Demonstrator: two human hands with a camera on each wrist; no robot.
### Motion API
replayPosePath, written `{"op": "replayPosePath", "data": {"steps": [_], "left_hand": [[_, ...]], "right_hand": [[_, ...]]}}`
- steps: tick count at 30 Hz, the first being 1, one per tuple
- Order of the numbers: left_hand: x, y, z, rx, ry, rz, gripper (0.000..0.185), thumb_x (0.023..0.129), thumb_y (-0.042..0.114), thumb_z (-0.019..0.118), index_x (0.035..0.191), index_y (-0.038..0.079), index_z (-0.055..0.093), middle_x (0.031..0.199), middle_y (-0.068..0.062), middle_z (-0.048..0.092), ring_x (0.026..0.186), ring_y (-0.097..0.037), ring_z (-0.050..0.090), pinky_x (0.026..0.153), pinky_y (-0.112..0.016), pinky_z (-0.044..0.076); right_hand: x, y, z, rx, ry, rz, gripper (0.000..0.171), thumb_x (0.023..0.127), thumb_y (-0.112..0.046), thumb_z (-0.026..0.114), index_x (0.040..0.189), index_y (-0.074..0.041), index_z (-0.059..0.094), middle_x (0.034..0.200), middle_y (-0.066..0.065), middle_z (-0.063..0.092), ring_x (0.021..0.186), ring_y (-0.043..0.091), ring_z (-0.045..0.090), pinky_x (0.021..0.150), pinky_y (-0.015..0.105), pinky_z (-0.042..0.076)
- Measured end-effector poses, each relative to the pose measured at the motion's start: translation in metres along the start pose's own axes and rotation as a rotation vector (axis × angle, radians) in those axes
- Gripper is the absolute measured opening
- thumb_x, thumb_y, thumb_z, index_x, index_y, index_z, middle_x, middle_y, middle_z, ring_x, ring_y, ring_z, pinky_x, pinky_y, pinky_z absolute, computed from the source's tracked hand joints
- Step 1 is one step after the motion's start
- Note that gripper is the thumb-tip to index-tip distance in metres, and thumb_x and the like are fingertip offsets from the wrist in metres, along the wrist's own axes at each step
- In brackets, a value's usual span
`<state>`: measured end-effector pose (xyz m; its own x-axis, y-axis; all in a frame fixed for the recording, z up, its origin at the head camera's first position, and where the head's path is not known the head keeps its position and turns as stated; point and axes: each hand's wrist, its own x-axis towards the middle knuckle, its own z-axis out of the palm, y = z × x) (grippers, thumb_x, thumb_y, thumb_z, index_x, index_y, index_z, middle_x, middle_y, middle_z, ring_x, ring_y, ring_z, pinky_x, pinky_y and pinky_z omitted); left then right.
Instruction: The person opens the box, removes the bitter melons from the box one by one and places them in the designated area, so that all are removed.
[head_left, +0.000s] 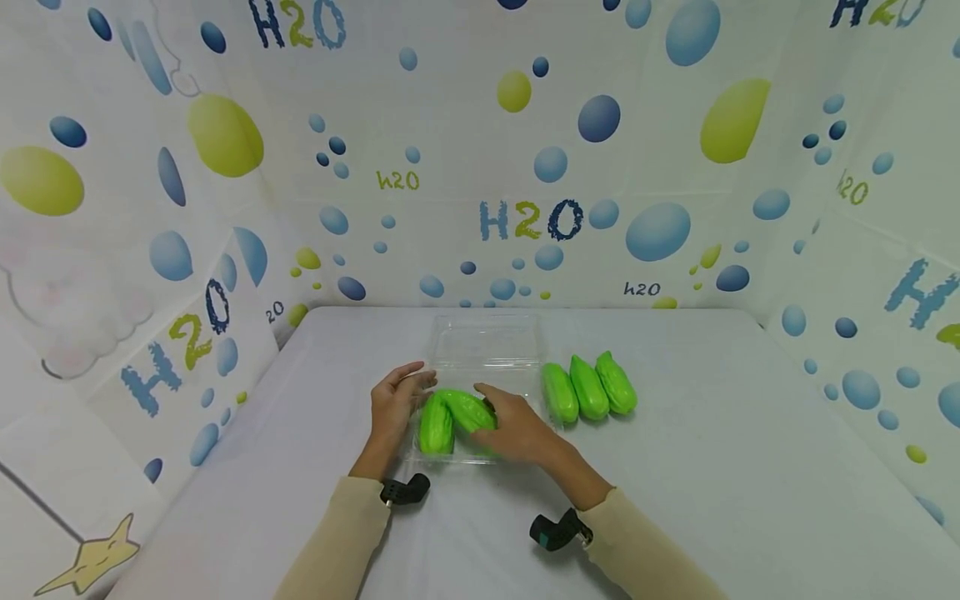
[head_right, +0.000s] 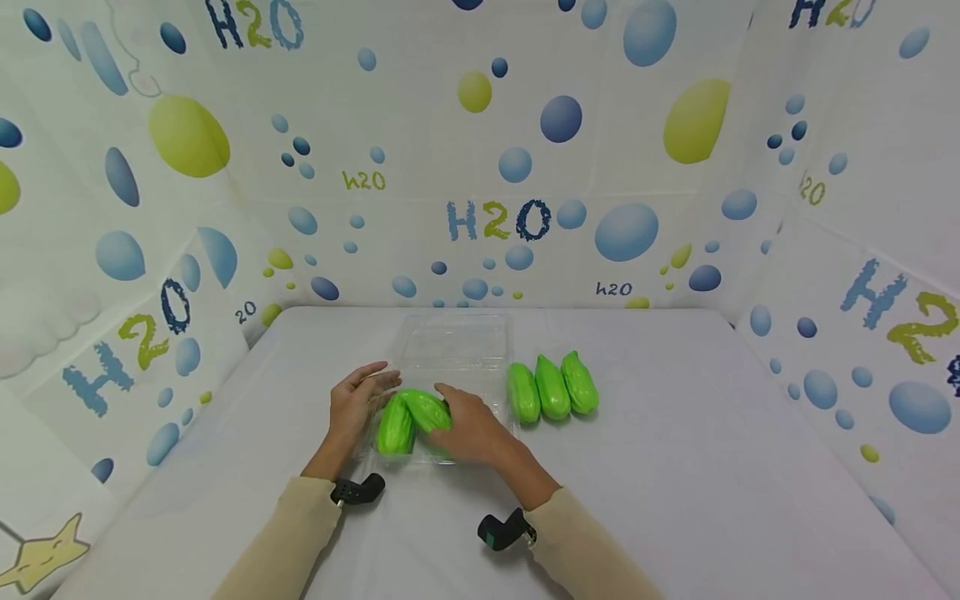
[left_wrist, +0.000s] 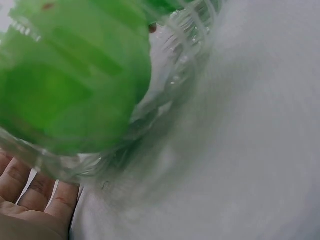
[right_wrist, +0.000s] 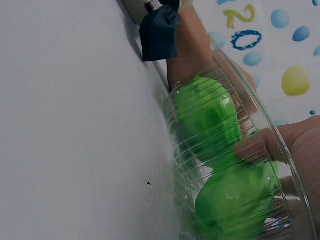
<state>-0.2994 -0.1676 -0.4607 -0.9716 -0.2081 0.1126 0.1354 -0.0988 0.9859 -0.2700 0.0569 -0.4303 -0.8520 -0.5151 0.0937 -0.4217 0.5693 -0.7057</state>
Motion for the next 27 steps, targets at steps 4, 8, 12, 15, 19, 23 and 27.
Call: {"op": "replayPosePath", "data": {"steps": [4, 8, 12, 15, 19, 23, 27], "left_hand": [[-0.001, 0.0001, 0.0014, 0.013, 0.01, 0.023, 0.036, 0.1, 0.009, 0.054, 0.131, -0.006, 0.061, 0.12, -0.025, 0.07, 0.109, -0.033, 0.071, 0.091, -0.038, 0.061], [-0.0019, -0.0005, 0.0027, 0.009, 0.014, 0.03, 0.036, 0.098, 0.007, 0.053, 0.131, -0.006, 0.061, 0.119, -0.024, 0.071, 0.108, -0.032, 0.071, 0.091, -0.038, 0.061], [-0.0021, -0.0017, 0.0031, 0.003, 0.024, 0.02, 0.036, 0.098, 0.006, 0.055, 0.131, -0.006, 0.061, 0.118, -0.023, 0.072, 0.107, -0.031, 0.072, 0.091, -0.038, 0.061], [-0.0018, -0.0021, 0.0033, 0.005, 0.031, 0.019, 0.035, 0.098, 0.006, 0.055, 0.13, -0.005, 0.062, 0.116, -0.023, 0.072, 0.105, -0.03, 0.072, 0.089, -0.039, 0.061], [-0.0019, -0.0007, 0.0039, 0.008, 0.029, 0.029, 0.035, 0.097, 0.005, 0.054, 0.13, -0.005, 0.063, 0.116, -0.023, 0.072, 0.104, -0.029, 0.073, 0.089, -0.039, 0.062], [-0.003, 0.0012, 0.004, 0.014, 0.031, 0.038, 0.036, 0.098, 0.005, 0.053, 0.13, -0.006, 0.062, 0.117, -0.022, 0.072, 0.105, -0.029, 0.073, 0.09, -0.04, 0.061], [-0.0047, 0.0024, 0.0036, 0.019, 0.03, 0.033, 0.035, 0.099, 0.006, 0.053, 0.13, -0.006, 0.062, 0.117, -0.023, 0.072, 0.107, -0.033, 0.072, 0.091, -0.043, 0.06]], "right_hand": [[0.0, 0.0011, -0.0007, 0.03, 0.018, -0.015, 0.071, 0.089, -0.016, 0.069, 0.153, -0.002, 0.04, 0.135, 0.013, 0.06, 0.115, 0.023, 0.06, 0.097, 0.042, 0.054], [-0.0004, 0.0008, -0.0017, 0.006, 0.035, -0.017, 0.067, 0.088, -0.015, 0.069, 0.149, -0.003, 0.045, 0.136, 0.014, 0.059, 0.115, 0.024, 0.059, 0.097, 0.043, 0.054], [-0.001, 0.0013, -0.002, -0.016, 0.052, -0.016, 0.064, 0.086, -0.015, 0.07, 0.146, -0.004, 0.05, 0.133, 0.013, 0.06, 0.111, 0.023, 0.058, 0.094, 0.042, 0.052], [-0.0011, 0.002, -0.002, -0.01, 0.054, -0.023, 0.063, 0.085, -0.016, 0.069, 0.145, -0.005, 0.051, 0.128, 0.011, 0.06, 0.106, 0.02, 0.057, 0.09, 0.039, 0.051], [-0.0011, 0.0018, -0.0027, 0.017, 0.062, -0.035, 0.061, 0.086, -0.017, 0.067, 0.145, -0.006, 0.052, 0.121, 0.009, 0.059, 0.101, 0.019, 0.054, 0.086, 0.038, 0.05], [-0.0005, 0.0016, -0.0021, 0.029, 0.069, -0.041, 0.059, 0.088, -0.019, 0.062, 0.145, -0.007, 0.051, 0.119, 0.007, 0.057, 0.097, 0.018, 0.052, 0.082, 0.036, 0.049], [-0.001, 0.0009, -0.001, 0.027, 0.078, -0.047, 0.058, 0.089, -0.021, 0.057, 0.145, -0.008, 0.051, 0.117, 0.006, 0.056, 0.095, 0.017, 0.052, 0.079, 0.035, 0.048]]}}
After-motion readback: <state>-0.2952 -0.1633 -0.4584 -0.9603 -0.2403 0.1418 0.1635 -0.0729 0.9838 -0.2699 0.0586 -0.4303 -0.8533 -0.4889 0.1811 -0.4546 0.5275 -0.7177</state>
